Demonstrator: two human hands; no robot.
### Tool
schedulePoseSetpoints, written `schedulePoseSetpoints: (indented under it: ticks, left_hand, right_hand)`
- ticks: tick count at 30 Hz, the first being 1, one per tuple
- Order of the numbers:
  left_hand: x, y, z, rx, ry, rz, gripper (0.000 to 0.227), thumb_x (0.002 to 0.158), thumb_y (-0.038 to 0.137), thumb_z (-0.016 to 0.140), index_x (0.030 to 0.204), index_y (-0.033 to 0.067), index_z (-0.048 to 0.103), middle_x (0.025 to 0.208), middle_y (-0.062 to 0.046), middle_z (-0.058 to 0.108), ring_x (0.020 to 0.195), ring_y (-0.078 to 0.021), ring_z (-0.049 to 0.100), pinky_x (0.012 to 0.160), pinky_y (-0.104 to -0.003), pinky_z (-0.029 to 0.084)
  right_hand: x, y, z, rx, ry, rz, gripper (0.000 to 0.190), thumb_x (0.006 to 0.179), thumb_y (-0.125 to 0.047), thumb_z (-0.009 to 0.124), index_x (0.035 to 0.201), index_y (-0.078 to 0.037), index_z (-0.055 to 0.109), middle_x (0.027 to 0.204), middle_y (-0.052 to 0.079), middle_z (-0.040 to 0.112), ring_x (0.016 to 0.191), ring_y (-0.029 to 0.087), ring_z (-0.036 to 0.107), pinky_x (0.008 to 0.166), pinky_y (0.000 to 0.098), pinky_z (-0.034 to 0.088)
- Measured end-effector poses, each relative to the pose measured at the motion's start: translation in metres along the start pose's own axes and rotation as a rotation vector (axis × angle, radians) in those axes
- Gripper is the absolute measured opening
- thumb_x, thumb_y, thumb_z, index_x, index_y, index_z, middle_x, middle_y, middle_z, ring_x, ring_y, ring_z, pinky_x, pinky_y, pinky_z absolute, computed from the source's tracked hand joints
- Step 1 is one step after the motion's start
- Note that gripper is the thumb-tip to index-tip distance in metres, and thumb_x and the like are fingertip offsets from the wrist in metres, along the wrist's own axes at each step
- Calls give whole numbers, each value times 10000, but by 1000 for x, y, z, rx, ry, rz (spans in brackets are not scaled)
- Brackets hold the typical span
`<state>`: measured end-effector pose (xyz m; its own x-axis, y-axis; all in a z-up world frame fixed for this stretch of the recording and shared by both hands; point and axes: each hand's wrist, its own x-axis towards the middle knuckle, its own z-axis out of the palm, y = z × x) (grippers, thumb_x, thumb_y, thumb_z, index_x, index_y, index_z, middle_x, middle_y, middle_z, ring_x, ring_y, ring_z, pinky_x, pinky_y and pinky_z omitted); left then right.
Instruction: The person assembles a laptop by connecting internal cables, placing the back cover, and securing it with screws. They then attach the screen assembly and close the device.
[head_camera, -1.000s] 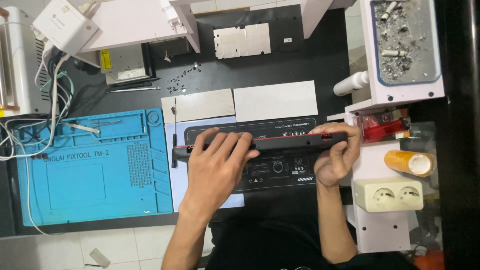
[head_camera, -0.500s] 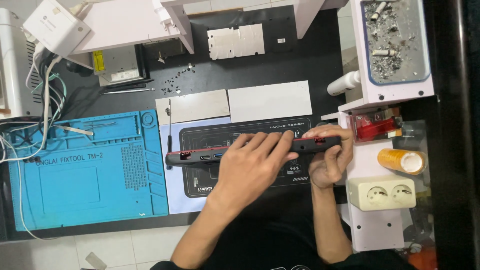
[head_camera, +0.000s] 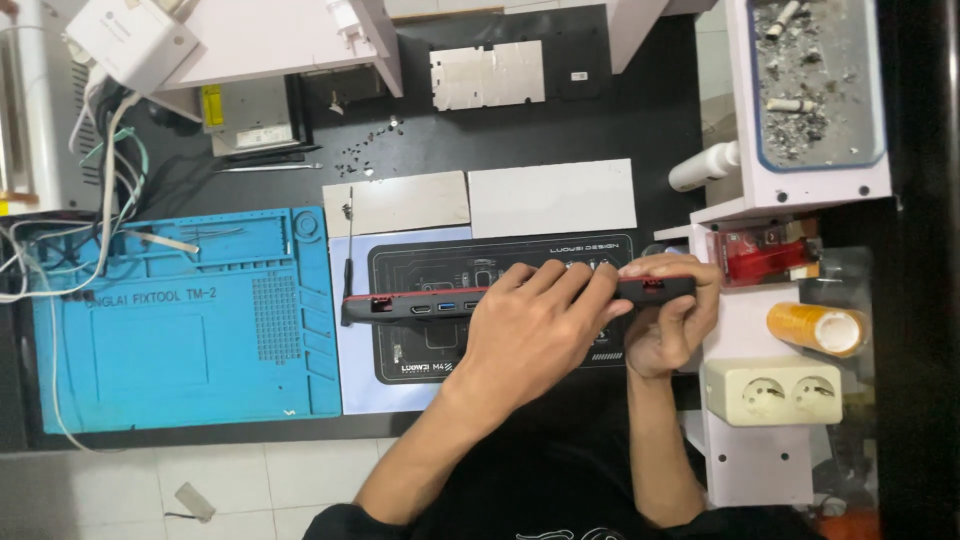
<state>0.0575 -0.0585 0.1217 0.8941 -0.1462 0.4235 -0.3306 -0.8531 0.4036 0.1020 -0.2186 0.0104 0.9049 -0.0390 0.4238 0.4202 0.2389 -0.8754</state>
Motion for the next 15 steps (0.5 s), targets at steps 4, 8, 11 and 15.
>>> schedulePoseSetpoints:
  ticks: [4,8,11,15]
  left_hand:
    - [-14,-17,-20,30,24,-16,263,998,317,703,989,56,671,800,-36,641,735,-204,627,655,-349,462]
    - [-44,-51,-42,141,94,-126,275,993,257,729,806,72,647,709,-37,617,658,-209,608,613,-365,437]
    - [-63,-72,-44,157,241,-215,272,1030,188,665,793,55,660,708,-51,635,640,-225,603,614,-372,428]
    - [-81,-84,-25,-344,553,-508,517,1144,282,358,844,31,697,729,-46,679,604,-149,655,561,-277,486]
  right_hand:
    - [0,-2,3,-24,2,-23,477,1129,-485,508,1086,-11,488,891,171,596,811,237,613,812,332,524]
    - [-1,1,2,-36,16,-40,441,1140,-458,492,1086,-21,483,864,155,578,753,243,615,756,324,526]
    - [-3,4,2,-22,26,-57,427,1145,-451,486,1097,-27,485,864,145,565,744,238,613,733,326,537]
    - [-4,5,-2,-28,22,-56,424,1150,-461,468,1111,-40,480,868,130,557,751,221,622,712,331,575]
